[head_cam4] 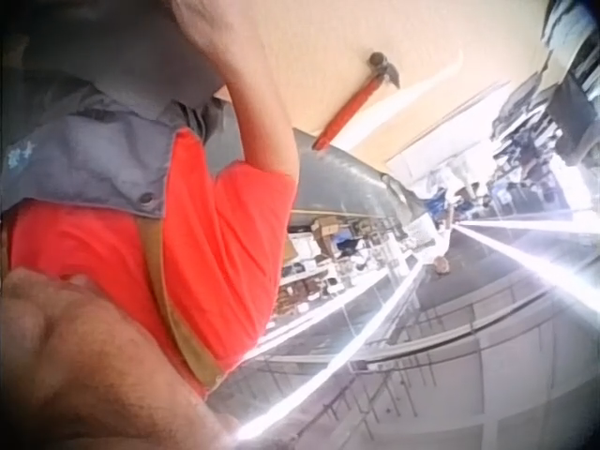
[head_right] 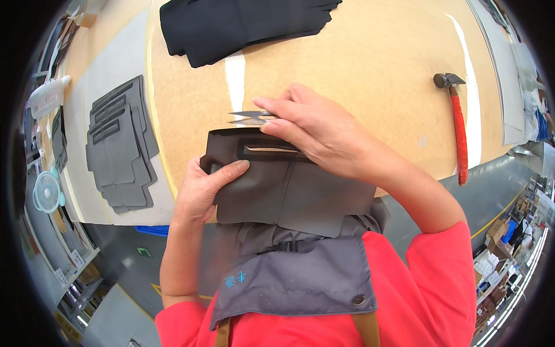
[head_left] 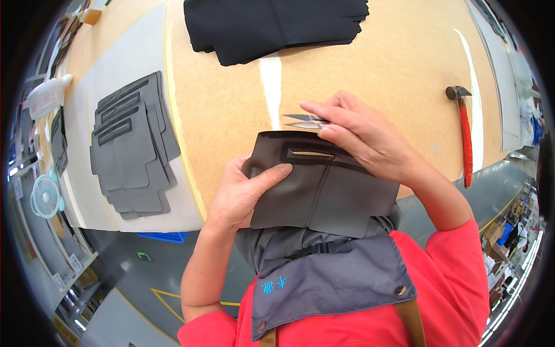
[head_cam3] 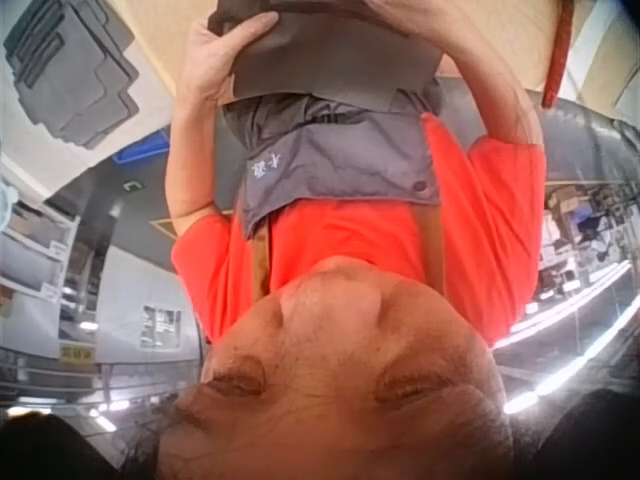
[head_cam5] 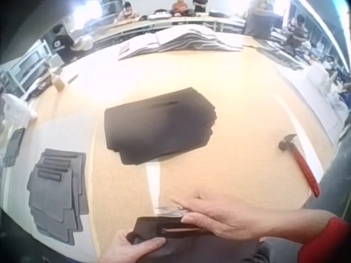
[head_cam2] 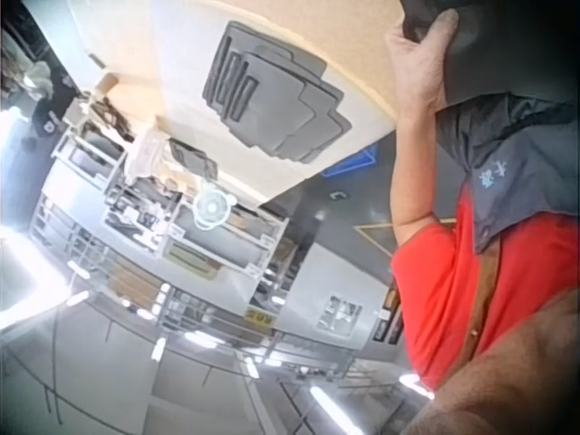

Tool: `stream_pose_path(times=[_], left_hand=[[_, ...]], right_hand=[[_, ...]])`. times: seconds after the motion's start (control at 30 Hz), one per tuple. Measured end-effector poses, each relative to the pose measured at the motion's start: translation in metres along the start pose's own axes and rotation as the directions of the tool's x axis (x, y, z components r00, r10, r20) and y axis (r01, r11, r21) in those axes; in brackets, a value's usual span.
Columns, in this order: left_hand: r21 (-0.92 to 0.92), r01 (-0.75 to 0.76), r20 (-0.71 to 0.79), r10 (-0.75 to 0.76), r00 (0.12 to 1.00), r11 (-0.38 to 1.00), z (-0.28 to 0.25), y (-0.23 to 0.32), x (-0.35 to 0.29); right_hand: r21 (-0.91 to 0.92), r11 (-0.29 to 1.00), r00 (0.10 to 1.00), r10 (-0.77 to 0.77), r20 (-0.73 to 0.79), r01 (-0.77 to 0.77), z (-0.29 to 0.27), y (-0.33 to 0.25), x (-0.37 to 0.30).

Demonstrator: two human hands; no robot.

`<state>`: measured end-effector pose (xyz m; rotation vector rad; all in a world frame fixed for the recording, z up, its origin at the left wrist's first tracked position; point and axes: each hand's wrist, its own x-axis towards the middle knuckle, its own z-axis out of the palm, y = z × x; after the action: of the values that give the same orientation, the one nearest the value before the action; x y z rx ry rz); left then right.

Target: The worker is applying an adhesive support strip to a leather panel and securing it with a hammer.

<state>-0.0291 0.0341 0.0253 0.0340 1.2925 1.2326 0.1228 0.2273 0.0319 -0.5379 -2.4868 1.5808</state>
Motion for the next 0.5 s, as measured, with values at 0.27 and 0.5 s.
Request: stream_pose_path(times=[0.27,0.5], left_hand=[[0.003,0.006,-0.001,-0.006,1.000,1.000,0.002,0.002,0.000],[0.054,-0.037,0.035,0.035,0.999,0.998,0.003,-0.001,-0.001]], right_hand=[[0.271,0.886,0.926,0.347,0.153,-0.376,-0.007,-0.010,-0.027],[0.254,0.879,0.915,0.380,0.138,-0.403,0.001,-0.011,-0.025]])
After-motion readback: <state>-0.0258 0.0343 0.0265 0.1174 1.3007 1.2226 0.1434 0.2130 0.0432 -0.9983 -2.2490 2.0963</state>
